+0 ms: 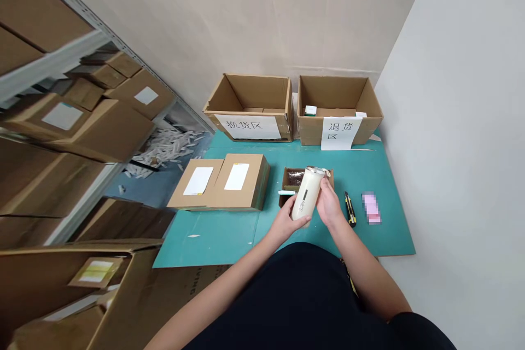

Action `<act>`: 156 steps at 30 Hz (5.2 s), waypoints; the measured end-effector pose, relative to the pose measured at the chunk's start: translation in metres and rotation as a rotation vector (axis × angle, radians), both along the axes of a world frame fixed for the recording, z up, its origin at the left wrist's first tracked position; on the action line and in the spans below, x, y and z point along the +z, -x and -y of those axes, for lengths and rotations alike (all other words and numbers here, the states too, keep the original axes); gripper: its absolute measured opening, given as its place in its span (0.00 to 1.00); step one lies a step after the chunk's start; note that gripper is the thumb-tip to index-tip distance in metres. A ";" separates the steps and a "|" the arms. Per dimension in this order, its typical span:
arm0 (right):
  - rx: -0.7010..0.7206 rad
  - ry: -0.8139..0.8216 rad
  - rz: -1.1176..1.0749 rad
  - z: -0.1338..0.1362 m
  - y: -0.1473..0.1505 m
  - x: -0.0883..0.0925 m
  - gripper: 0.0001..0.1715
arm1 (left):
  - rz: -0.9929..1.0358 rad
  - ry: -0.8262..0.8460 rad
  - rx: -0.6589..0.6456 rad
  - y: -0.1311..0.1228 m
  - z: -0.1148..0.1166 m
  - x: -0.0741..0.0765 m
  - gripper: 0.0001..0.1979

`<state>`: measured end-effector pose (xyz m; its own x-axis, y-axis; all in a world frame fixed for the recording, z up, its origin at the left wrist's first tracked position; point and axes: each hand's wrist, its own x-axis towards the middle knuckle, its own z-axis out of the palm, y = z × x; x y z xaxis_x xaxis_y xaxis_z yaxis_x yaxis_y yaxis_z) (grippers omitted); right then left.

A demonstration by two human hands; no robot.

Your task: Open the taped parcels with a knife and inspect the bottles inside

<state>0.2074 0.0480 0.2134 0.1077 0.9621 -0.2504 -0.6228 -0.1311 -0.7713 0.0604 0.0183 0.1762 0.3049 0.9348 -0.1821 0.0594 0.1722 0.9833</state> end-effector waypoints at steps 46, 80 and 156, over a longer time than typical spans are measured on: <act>0.283 -0.036 -0.009 -0.001 -0.016 0.003 0.41 | 0.434 0.394 -0.482 0.020 -0.007 -0.002 0.45; 0.316 -0.005 -0.037 -0.006 -0.015 -0.007 0.41 | 0.385 0.365 -0.509 0.020 -0.012 -0.004 0.45; 0.167 -0.294 1.018 0.021 0.000 -0.044 0.35 | -0.585 -0.297 0.074 0.062 -0.070 -0.134 0.12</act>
